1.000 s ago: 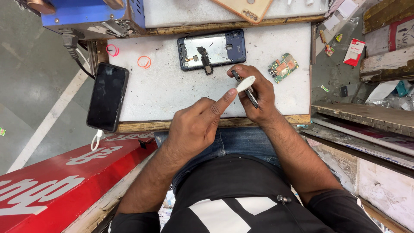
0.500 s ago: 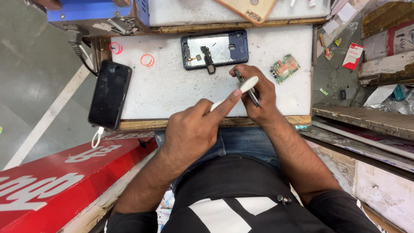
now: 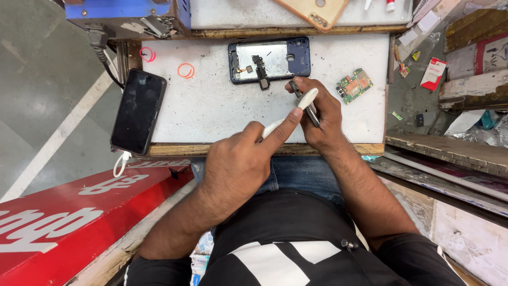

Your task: The person repairs a smartphone at a cluttered workbench. They pry at the phone's frame, remove the back cover and battery, spray liquid and wipe the device with a cloth, scrub parts with a toothbrush, then reassemble the phone by pressing the cover back onto the body.

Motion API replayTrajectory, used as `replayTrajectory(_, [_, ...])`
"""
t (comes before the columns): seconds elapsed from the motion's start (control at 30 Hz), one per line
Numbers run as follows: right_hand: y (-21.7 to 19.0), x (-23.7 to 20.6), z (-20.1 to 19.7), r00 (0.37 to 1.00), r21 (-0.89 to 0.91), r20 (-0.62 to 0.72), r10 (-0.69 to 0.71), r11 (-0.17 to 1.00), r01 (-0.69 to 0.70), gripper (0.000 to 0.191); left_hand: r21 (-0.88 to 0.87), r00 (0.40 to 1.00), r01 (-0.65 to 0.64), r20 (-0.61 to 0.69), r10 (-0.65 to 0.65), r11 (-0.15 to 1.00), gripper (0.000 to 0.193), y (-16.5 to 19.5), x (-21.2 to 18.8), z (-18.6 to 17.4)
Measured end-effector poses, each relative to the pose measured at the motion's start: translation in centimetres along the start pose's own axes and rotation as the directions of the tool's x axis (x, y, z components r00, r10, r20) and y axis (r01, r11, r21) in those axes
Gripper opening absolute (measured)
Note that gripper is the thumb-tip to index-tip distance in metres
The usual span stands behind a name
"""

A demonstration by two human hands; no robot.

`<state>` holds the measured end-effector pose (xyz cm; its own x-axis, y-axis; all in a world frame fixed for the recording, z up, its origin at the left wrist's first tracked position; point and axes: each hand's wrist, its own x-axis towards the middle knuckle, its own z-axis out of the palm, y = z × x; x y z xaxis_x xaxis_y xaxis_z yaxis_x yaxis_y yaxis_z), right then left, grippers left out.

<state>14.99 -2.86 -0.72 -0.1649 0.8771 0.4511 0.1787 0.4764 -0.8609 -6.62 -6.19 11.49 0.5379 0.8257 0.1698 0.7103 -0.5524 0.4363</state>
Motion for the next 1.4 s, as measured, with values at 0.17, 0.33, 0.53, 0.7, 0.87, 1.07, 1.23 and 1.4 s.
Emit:
replayTrajectory(0.17, [-0.2,0.2,0.0,1.0,-0.055,0.029,-0.002,0.999,0.004,0.05,-0.044,0.997,0.022,0.074,-0.019,0.999,0.074,-0.5,-0.2,-0.7])
replayTrajectory(0.33, [-0.6,0.2,-0.2,0.998,-0.061,0.031,0.05,0.997,-0.048,0.053,0.11,1.0,0.013,0.015,-0.015,0.994,0.078,-0.3,0.0,-0.7])
replayTrajectory(0.53, [-0.6,0.3,-0.1,0.999,-0.056,0.032,0.029,0.998,-0.027,0.051,-0.079,0.995,0.042,0.098,-0.035,0.996,0.075,-0.5,0.0,-0.7])
replayTrajectory(0.7, [-0.5,0.4,0.0,0.997,-0.085,0.039,0.065,0.994,-0.061,0.048,0.156,1.0,0.015,-0.011,-0.014,0.988,0.075,-0.5,0.1,-0.2])
replayTrajectory(0.87, [-0.5,0.3,-0.1,1.0,-0.037,0.016,0.019,0.999,-0.019,0.049,-0.034,1.0,0.009,0.02,-0.008,0.999,0.075,0.0,-0.1,0.1])
replayTrajectory(1.07, [-0.5,0.3,-0.1,0.998,-0.094,0.035,0.047,0.995,-0.044,0.051,0.154,1.0,0.008,-0.012,-0.006,0.988,0.072,-0.5,0.2,-0.1])
replayTrajectory(1.23, [-0.4,0.1,0.1,1.0,-0.024,0.016,0.027,0.999,-0.026,0.053,-0.114,0.994,0.08,0.079,-0.071,0.99,0.069,-0.4,0.0,0.0])
replayTrajectory(1.4, [-0.3,-0.1,-0.1,1.0,-0.038,0.023,-0.021,0.999,0.022,0.057,-0.713,0.988,0.154,0.126,-0.091,0.684,0.054,-2.2,-0.5,0.1])
